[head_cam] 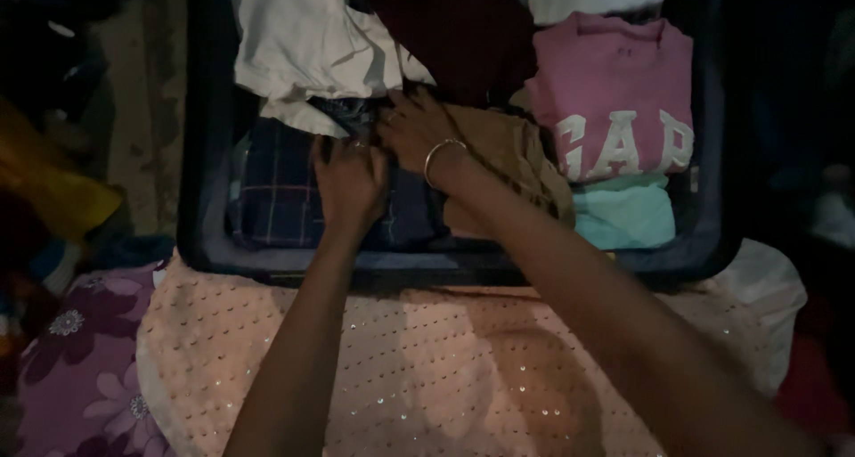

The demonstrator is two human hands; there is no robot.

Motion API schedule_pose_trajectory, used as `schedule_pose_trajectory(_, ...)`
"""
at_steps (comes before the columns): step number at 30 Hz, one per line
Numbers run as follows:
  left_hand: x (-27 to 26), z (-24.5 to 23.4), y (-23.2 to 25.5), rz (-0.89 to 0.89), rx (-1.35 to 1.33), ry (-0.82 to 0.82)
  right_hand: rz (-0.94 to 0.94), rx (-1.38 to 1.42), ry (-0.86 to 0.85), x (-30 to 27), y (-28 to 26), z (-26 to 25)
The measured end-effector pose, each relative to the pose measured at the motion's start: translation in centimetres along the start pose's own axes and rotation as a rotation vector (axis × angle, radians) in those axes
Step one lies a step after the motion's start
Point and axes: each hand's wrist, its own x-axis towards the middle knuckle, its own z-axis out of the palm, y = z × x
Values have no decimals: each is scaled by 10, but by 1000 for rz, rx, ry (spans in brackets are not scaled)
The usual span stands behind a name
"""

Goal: The person folds various clothing items and places them into an open suitcase. They handle shirts, pants, and other garments one at a time, arranging them neatly inside the suitcase.

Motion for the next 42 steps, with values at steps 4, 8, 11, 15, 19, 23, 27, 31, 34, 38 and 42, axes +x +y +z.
schedule_pose_trajectory(4, -4, -1, 1, -28, -22, -41, 114, 176, -178, 7, -2, -15)
schedule_pose_trajectory(8, 2, -11, 4, 20, -14, -13, 223, 167, -305, -9, -5, -34)
schedule_pose_trajectory(11, 3, -10, 8, -16, 4, -66, 246, 192, -332, -43, -3, -36)
schedule_pose_trajectory(15, -2, -1, 6, -1, 52, -52, 130, 215, 257, -59, -6, -37)
schedule_pose_trajectory(19, 1, 10, 0, 56, 121, 5, 373, 172, 175, -87, -12, -69)
schedule_pose_trajectory(23, 4, 18, -5, -4, 134, -86, 571, 78, -6, -133, -3, -95)
schedule_pose_trajectory(27, 3, 15, -5, 9, 195, -206, 501, 223, -68, -118, 21, -77)
schedule_pose_trajectory(31, 2, 14, -5, -5, 155, -149, 369, 221, 64, -98, 37, -54)
schedule_pose_trajectory(34, 2, 15, -4, -27, 157, -200, 395, 234, -86, -89, 38, -52)
schedule_pose_trajectory(38, 2, 7, -2, -8, 109, -155, 468, 283, -232, -73, 34, -68)
schedule_pose_trajectory(42, 5, 2, 2, -68, 132, -247, 337, 156, -199, -65, 36, -81)
